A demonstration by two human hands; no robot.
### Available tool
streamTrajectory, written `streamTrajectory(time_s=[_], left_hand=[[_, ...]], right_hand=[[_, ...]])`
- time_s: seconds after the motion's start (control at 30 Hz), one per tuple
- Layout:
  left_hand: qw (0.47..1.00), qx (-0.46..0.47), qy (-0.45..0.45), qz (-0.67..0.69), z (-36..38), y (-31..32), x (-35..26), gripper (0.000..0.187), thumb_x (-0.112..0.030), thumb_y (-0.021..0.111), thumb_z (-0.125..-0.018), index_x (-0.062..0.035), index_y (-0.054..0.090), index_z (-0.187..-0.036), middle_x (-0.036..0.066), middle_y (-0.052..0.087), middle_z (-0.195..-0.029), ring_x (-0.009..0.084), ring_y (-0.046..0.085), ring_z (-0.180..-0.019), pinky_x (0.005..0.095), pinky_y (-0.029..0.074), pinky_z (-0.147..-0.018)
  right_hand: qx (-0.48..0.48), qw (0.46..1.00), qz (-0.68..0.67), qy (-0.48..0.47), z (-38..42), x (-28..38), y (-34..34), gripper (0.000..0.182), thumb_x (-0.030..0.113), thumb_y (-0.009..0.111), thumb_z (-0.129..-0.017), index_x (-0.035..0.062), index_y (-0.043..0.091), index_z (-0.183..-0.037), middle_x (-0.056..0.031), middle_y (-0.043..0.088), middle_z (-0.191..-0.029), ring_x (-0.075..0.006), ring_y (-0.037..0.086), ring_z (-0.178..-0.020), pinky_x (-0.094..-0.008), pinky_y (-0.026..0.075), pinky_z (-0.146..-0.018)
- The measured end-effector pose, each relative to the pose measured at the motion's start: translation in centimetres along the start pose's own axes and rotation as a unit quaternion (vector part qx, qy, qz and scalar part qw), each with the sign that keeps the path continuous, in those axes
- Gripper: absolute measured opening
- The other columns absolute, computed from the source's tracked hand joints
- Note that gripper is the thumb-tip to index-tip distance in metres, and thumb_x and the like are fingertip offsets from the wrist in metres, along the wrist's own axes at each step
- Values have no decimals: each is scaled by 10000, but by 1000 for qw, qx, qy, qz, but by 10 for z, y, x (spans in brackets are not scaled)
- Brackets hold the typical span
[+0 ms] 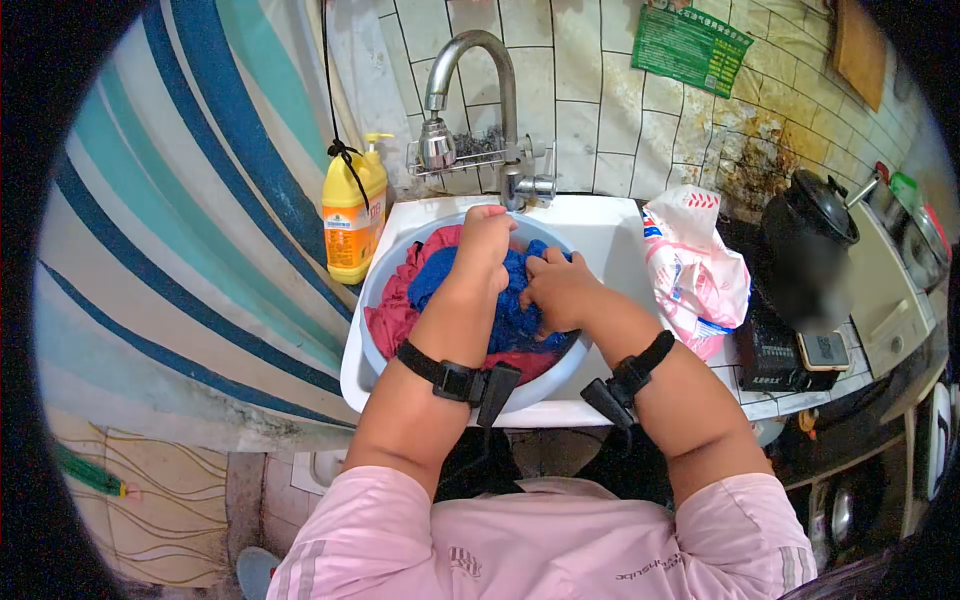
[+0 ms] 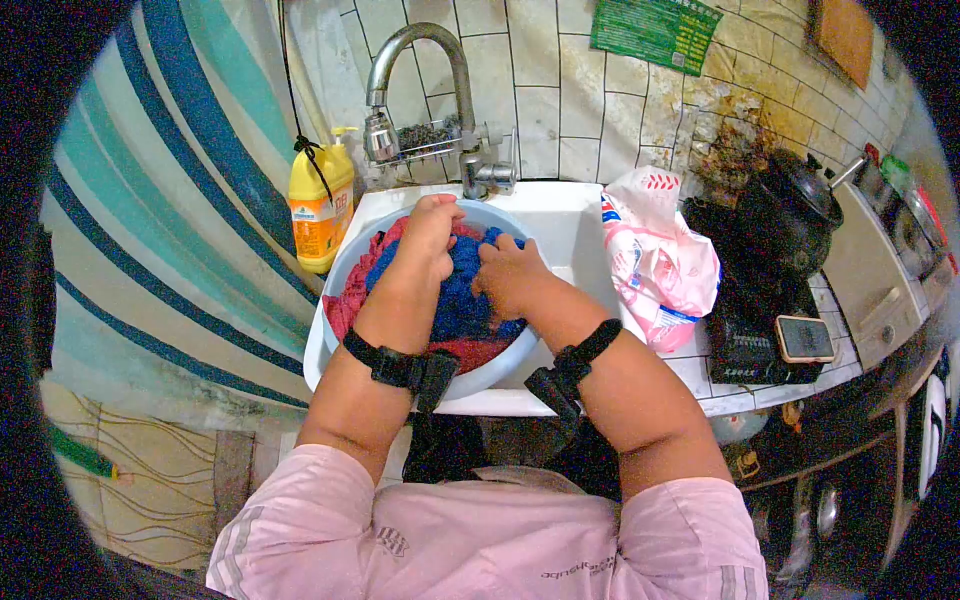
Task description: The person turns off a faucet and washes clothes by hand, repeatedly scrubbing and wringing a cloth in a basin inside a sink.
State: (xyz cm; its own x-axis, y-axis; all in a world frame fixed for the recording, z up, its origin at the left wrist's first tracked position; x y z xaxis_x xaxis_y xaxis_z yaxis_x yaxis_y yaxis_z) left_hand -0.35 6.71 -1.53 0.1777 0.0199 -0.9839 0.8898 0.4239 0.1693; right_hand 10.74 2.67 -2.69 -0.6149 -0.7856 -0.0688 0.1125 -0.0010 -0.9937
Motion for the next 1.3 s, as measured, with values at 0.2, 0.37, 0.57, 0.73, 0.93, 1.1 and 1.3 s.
streamTrajectory(time_s=[0.2,0.37,0.57,0.73,0.93,1.1,1.3], left_hand=[[1000,16,9,19,1,5,4,304,-21,563,-751,-61,522,-1049,91,539,-922,206,498,-802,360,427,-679],[1000,18,18,10,-9,3,3,283,-18,552,-774,-61,524,-1053,79,548,-897,198,514,-802,342,438,-674],[994,98,31,41,0,17,0,221,-71,571,-842,-43,544,-1060,78,608,-964,168,545,-810,309,446,-707],[972,205,14,-111,0,35,14,267,-199,612,-867,-22,599,-1067,88,657,-944,157,594,-834,270,459,-768],[920,304,84,-231,36,55,11,470,-338,633,-878,47,596,-1144,148,666,-1008,197,611,-907,362,486,-789],[959,190,103,-184,20,47,3,463,-363,612,-898,25,590,-1149,118,663,-980,192,617,-857,335,491,-773],[994,111,7,22,14,34,12,464,-359,602,-903,38,587,-1144,153,657,-991,213,612,-866,356,486,-771]], right_hand=[[-5,999,39,3,-5,2,6,439,405,820,-575,264,717,-979,-67,527,-1135,-307,443,-1135,-535,397,-874],[-50,992,-112,1,3,-24,4,346,411,781,-651,210,721,-926,-58,544,-1154,-308,443,-1133,-516,403,-866],[-219,897,-384,0,-16,-62,8,333,392,714,-778,89,683,-913,-132,647,-939,-315,599,-894,-425,471,-769],[-400,666,-598,196,6,-125,7,359,311,617,-871,-47,618,-891,-229,630,-814,-266,621,-754,-388,455,-681],[-401,408,-792,213,23,-128,14,270,246,518,-947,-16,539,-1005,-108,577,-803,-200,580,-694,-374,502,-625],[-438,468,-730,239,24,-130,11,326,279,525,-945,-33,544,-1033,-174,628,-879,-289,617,-779,-409,498,-703],[-473,746,-432,181,25,-92,-27,241,263,545,-924,50,562,-1037,-256,627,-910,-409,621,-877,-421,482,-752]])
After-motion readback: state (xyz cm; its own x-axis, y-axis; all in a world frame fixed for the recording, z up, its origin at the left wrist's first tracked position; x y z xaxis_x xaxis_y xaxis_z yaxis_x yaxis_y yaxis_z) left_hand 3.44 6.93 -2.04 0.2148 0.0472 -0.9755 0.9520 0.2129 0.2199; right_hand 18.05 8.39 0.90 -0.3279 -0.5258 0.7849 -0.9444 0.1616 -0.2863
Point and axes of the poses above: each hand's wrist, its own z-axis away from the middle knuckle, its own y-axis out of the palm, x = y × z, the point moved 8 cm from there along -z, towards the middle knuckle
